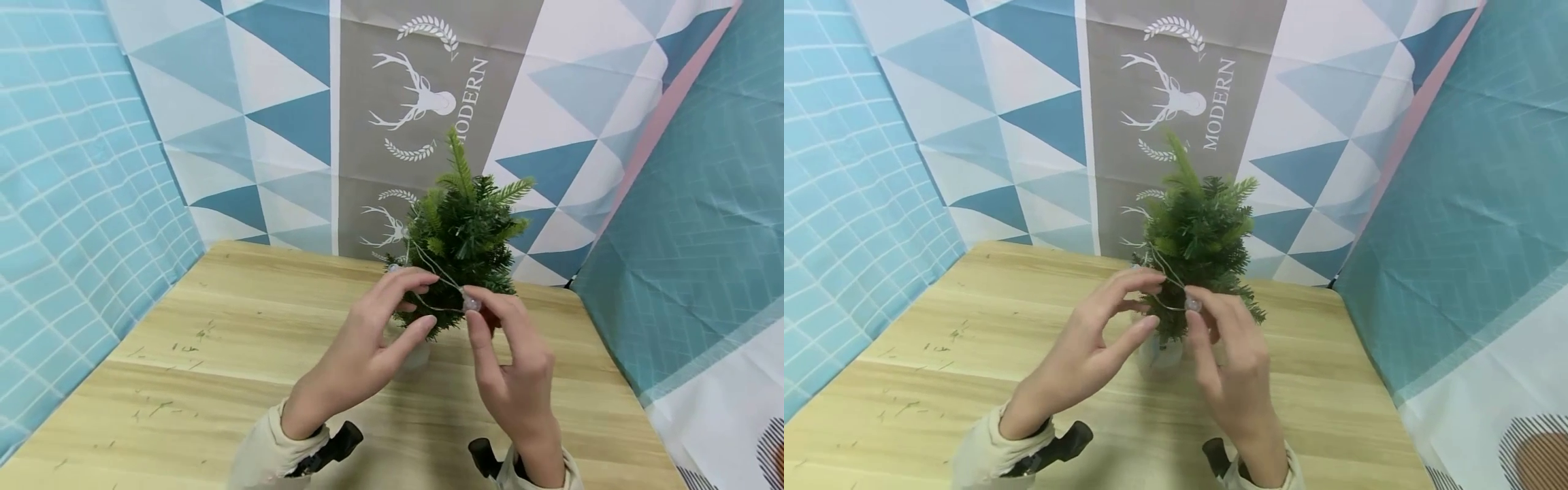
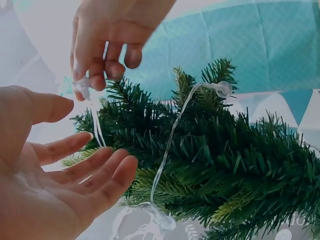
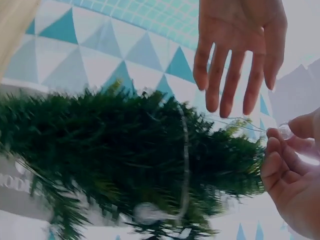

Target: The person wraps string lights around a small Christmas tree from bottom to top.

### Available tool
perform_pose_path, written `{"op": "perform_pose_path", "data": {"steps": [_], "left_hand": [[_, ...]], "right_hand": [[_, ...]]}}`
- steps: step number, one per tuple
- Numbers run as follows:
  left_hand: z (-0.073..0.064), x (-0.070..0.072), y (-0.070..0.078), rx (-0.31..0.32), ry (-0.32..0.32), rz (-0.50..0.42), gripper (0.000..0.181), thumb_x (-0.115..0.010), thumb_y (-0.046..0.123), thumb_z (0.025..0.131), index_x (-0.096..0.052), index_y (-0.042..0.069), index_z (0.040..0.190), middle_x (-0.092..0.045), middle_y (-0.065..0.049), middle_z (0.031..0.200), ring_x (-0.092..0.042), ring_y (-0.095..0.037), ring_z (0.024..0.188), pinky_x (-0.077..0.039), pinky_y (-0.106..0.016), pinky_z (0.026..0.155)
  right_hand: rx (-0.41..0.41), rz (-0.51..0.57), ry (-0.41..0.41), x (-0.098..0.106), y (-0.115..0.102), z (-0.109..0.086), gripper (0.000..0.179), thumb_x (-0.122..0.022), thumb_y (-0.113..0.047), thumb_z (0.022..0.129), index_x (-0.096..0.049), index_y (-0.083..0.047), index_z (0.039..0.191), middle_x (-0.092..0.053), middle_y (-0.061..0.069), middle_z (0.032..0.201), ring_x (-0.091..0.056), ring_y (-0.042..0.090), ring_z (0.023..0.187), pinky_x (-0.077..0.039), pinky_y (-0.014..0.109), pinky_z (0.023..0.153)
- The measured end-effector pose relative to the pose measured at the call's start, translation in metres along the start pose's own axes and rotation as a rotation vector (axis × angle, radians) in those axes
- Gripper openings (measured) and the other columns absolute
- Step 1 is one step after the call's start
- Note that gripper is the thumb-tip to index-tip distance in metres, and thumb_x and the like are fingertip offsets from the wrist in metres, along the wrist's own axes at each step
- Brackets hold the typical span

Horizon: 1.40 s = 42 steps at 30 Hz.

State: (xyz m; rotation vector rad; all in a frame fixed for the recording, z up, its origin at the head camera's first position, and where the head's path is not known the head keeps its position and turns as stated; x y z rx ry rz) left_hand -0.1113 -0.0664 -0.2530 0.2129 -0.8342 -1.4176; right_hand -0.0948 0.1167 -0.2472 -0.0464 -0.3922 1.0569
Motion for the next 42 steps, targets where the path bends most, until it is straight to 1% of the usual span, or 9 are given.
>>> {"op": "perform_pose_path", "data": {"steps": [5,10,14,18,21,25,29,33,42], "left_hand": [[0.003,-0.007,0.009,-0.079,0.039,0.107,0.039,-0.059,0.015,0.100,-0.052,0.006,0.138,-0.044,-0.009,0.148,-0.043,-0.020,0.136,-0.045,-0.038,0.104],[0.000,-0.008,0.018,-0.129,0.070,0.210,0.041,-0.060,0.014,0.098,-0.052,0.006,0.137,-0.041,-0.012,0.150,-0.039,-0.024,0.139,-0.036,-0.040,0.112],[-0.003,-0.009,0.018,-0.124,0.059,0.244,0.040,-0.061,0.015,0.098,-0.053,0.007,0.136,-0.042,-0.012,0.148,-0.040,-0.024,0.137,-0.037,-0.041,0.111],[-0.005,-0.010,0.016,-0.125,0.045,0.256,0.037,-0.060,0.016,0.099,-0.054,0.008,0.135,-0.043,-0.012,0.146,-0.042,-0.024,0.135,-0.038,-0.042,0.109],[-0.005,-0.010,0.015,-0.139,0.047,0.260,0.036,-0.060,0.017,0.099,-0.055,0.007,0.133,-0.044,-0.013,0.145,-0.043,-0.025,0.134,-0.039,-0.043,0.108],[-0.004,-0.010,0.013,-0.160,0.055,0.267,0.034,-0.059,0.017,0.099,-0.057,0.006,0.131,-0.045,-0.014,0.143,-0.044,-0.025,0.134,-0.039,-0.041,0.109],[-0.003,-0.009,0.013,-0.173,0.055,0.271,0.031,-0.059,0.017,0.099,-0.058,0.006,0.129,-0.047,-0.014,0.142,-0.044,-0.024,0.133,-0.039,-0.041,0.109],[-0.003,-0.008,0.013,-0.171,0.041,0.282,0.029,-0.059,0.017,0.100,-0.059,0.006,0.126,-0.049,-0.013,0.140,-0.045,-0.023,0.132,-0.040,-0.039,0.109],[-0.006,-0.005,0.014,-0.141,0.009,0.299,0.027,-0.059,0.018,0.100,-0.060,0.010,0.126,-0.050,-0.011,0.139,-0.047,-0.021,0.130,-0.044,-0.038,0.105]], "right_hand": [[0.021,-0.124,0.067,0.011,-0.003,0.016,0.034,-0.053,-0.024,0.105,-0.069,0.004,0.114,-0.058,0.013,0.083,-0.045,0.018,0.067,-0.036,0.024,0.064],[0.093,-0.181,0.066,0.012,0.001,0.051,0.036,-0.051,-0.028,0.105,-0.070,0.002,0.109,-0.062,0.020,0.100,-0.049,0.038,0.088,-0.037,0.043,0.082],[0.107,-0.168,-0.025,0.009,0.011,0.077,0.036,-0.047,-0.025,0.107,-0.066,0.006,0.110,-0.064,0.020,0.114,-0.054,0.038,0.108,-0.038,0.047,0.100],[0.059,-0.160,-0.147,0.004,0.021,0.094,0.031,-0.042,-0.019,0.108,-0.059,0.006,0.115,-0.065,0.018,0.107,-0.058,0.028,0.089,-0.044,0.037,0.084],[0.013,-0.163,-0.140,0.000,0.026,0.105,0.029,-0.043,-0.017,0.108,-0.059,0.006,0.113,-0.066,0.014,0.096,-0.058,0.022,0.076,-0.042,0.033,0.070],[-0.059,-0.167,-0.089,0.002,0.031,0.116,0.029,-0.048,-0.016,0.105,-0.067,0.005,0.109,-0.069,0.012,0.090,-0.064,0.021,0.078,-0.046,0.030,0.071],[-0.184,-0.159,-0.110,0.011,0.034,0.123,0.025,-0.052,-0.014,0.102,-0.070,-0.001,0.114,-0.070,0.007,0.087,-0.064,0.013,0.076,-0.048,0.022,0.075],[-0.222,-0.096,-0.189,0.019,0.035,0.131,0.022,-0.054,-0.013,0.100,-0.068,-0.005,0.114,-0.071,0.004,0.087,-0.066,0.007,0.076,-0.052,0.017,0.077],[-0.153,0.007,-0.454,0.039,0.050,0.144,0.015,-0.065,-0.008,0.095,-0.073,-0.007,0.108,-0.073,0.001,0.099,-0.069,0.006,0.087,-0.052,0.019,0.080]]}}
Point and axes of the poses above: each hand's wrist, its own z-axis towards the middle knuckle, its own x-axis out of the back of the hand, y = z × x, the point moved 1 cm from there along z, towards the middle knuckle
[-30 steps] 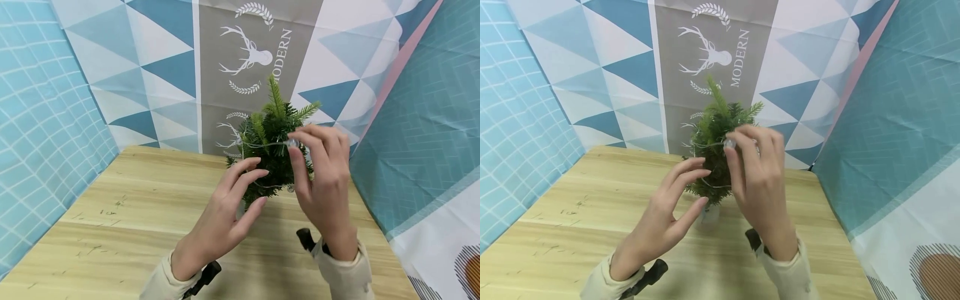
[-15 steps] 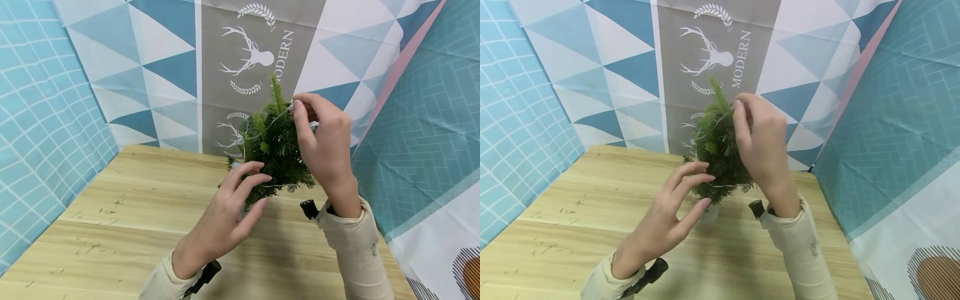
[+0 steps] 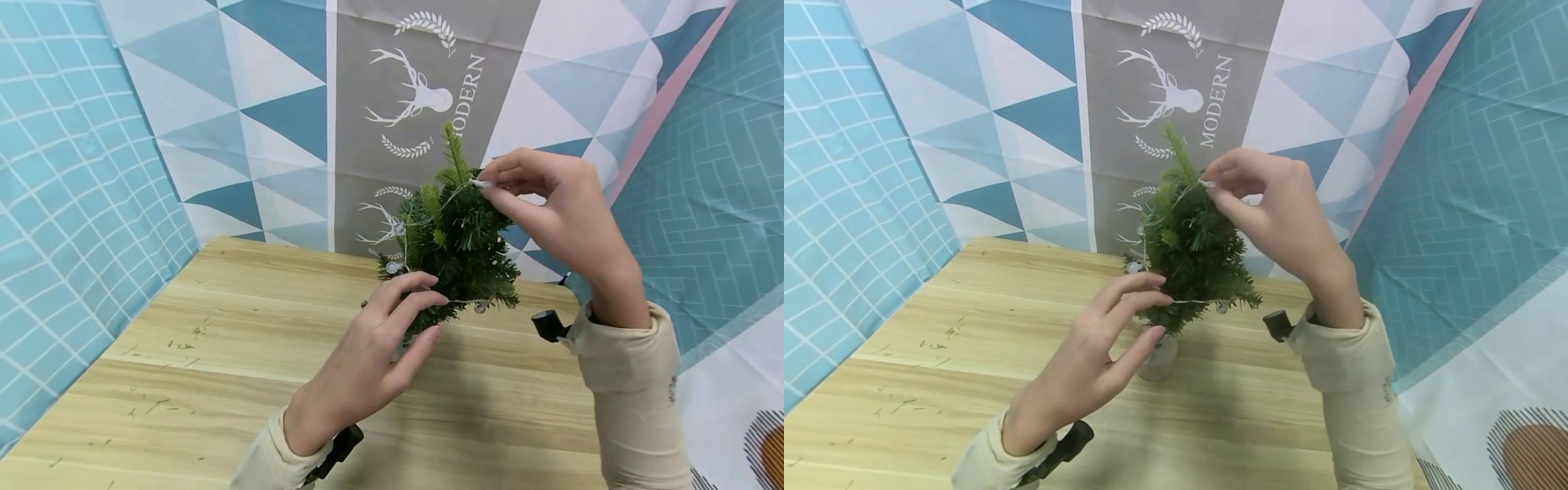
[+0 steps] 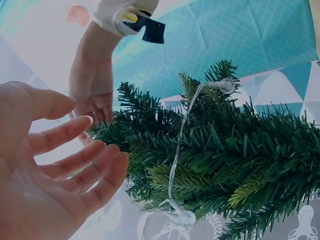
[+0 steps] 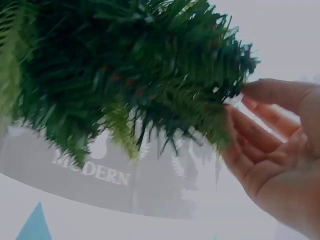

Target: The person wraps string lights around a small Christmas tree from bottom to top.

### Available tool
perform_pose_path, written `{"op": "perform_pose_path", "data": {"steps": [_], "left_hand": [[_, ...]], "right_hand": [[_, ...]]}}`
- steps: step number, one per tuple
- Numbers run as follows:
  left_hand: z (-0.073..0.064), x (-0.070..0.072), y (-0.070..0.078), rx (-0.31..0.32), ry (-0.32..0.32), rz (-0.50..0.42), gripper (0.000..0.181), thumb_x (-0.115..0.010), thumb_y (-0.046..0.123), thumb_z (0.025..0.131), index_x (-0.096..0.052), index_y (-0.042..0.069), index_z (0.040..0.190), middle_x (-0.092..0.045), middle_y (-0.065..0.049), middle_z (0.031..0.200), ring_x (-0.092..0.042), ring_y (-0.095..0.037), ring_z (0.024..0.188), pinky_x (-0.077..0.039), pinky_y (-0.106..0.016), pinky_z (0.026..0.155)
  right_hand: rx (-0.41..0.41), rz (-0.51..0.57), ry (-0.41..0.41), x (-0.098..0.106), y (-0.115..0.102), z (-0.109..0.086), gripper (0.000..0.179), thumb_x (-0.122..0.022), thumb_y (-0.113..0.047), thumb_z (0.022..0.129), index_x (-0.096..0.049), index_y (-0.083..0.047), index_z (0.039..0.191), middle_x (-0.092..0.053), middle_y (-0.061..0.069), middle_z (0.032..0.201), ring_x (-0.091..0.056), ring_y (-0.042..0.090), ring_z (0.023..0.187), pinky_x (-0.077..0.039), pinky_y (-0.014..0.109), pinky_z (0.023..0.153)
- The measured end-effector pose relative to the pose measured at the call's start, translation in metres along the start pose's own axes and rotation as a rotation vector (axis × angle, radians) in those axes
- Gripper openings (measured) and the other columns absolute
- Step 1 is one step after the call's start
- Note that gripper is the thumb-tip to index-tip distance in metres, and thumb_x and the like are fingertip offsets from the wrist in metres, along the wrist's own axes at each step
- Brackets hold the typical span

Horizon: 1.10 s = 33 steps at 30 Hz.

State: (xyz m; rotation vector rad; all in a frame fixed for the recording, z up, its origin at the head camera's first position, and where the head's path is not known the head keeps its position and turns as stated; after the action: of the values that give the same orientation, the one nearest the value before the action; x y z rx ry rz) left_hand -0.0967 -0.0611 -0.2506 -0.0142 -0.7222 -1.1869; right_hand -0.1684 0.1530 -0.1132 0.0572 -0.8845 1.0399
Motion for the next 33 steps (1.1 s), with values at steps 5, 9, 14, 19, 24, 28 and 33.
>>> {"op": "perform_pose_path", "data": {"steps": [5,9,14,19,24,28,33], "left_hand": [[-0.001,0.000,-0.001,0.003,-0.018,-0.006,0.027,-0.058,0.018,0.101,-0.060,0.011,0.127,-0.051,-0.009,0.138,-0.049,-0.019,0.128,-0.045,-0.035,0.103],[-0.002,0.001,-0.002,-0.003,-0.030,-0.033,0.028,-0.059,0.018,0.100,-0.060,0.010,0.127,-0.052,-0.007,0.137,-0.050,-0.018,0.127,-0.046,-0.033,0.102],[-0.005,0.001,-0.004,-0.010,-0.029,-0.064,0.027,-0.059,0.018,0.100,-0.060,0.011,0.126,-0.052,-0.004,0.136,-0.051,-0.017,0.126,-0.046,-0.031,0.101],[-0.006,0.002,-0.005,-0.022,-0.023,-0.053,0.026,-0.059,0.018,0.100,-0.060,0.010,0.126,-0.053,-0.005,0.136,-0.051,-0.017,0.126,-0.044,-0.031,0.103],[-0.006,0.002,-0.006,-0.036,-0.020,-0.031,0.026,-0.058,0.016,0.100,-0.061,0.010,0.125,-0.054,-0.005,0.135,-0.051,-0.018,0.126,-0.043,-0.031,0.105],[-0.007,0.002,-0.007,-0.037,-0.015,-0.024,0.026,-0.058,0.016,0.100,-0.061,0.009,0.125,-0.054,-0.006,0.134,-0.051,-0.018,0.126,-0.043,-0.031,0.105],[-0.011,0.005,-0.008,-0.017,-0.014,-0.019,0.026,-0.057,0.016,0.101,-0.060,0.009,0.126,-0.054,-0.006,0.134,-0.051,-0.018,0.126,-0.044,-0.031,0.104]], "right_hand": [[-0.023,0.179,-0.057,0.005,0.017,-0.001,0.020,-0.068,-0.003,0.092,-0.071,-0.002,0.113,-0.073,0.004,0.100,-0.071,0.014,0.088,-0.052,0.020,0.073],[-0.025,0.334,-0.046,0.000,0.026,0.001,0.018,-0.069,0.003,0.090,-0.070,0.005,0.107,-0.073,0.009,0.097,-0.071,0.018,0.084,-0.054,0.021,0.072],[0.016,0.313,-0.027,-0.007,0.027,-0.001,0.018,-0.066,0.006,0.090,-0.073,0.003,0.106,-0.072,0.012,0.103,-0.071,0.016,0.093,-0.056,0.022,0.082],[0.064,0.094,0.003,-0.013,0.027,-0.011,0.023,-0.061,0.004,0.094,-0.076,-0.005,0.109,-0.070,0.008,0.117,-0.063,0.014,0.113,-0.050,0.020,0.093],[0.108,-0.133,0.076,-0.024,0.023,-0.024,0.040,-0.055,0.005,0.094,-0.067,-0.010,0.129,-0.070,0.008,0.113,-0.059,0.022,0.108,-0.041,0.028,0.073],[0.124,-0.151,0.102,-0.033,0.019,-0.033,0.059,-0.052,0.007,0.095,-0.044,-0.014,0.150,-0.067,0.011,0.119,-0.061,0.023,0.100,-0.039,0.034,0.071],[0.167,-0.130,0.258,-0.038,0.015,-0.052,0.051,-0.054,0.006,0.095,-0.046,-0.004,0.145,-0.063,0.010,0.132,-0.064,0.022,0.110,-0.042,0.026,0.072]]}}
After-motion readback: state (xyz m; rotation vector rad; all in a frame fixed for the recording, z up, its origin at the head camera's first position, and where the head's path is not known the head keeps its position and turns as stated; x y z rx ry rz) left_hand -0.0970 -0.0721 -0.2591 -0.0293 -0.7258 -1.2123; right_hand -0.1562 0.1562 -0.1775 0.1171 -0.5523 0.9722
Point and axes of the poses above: each hand's wrist, its own z-axis towards the middle knuckle, its own x-axis out of the back of the hand, y = z × x, the point moved 1 cm from there along z, towards the middle knuckle
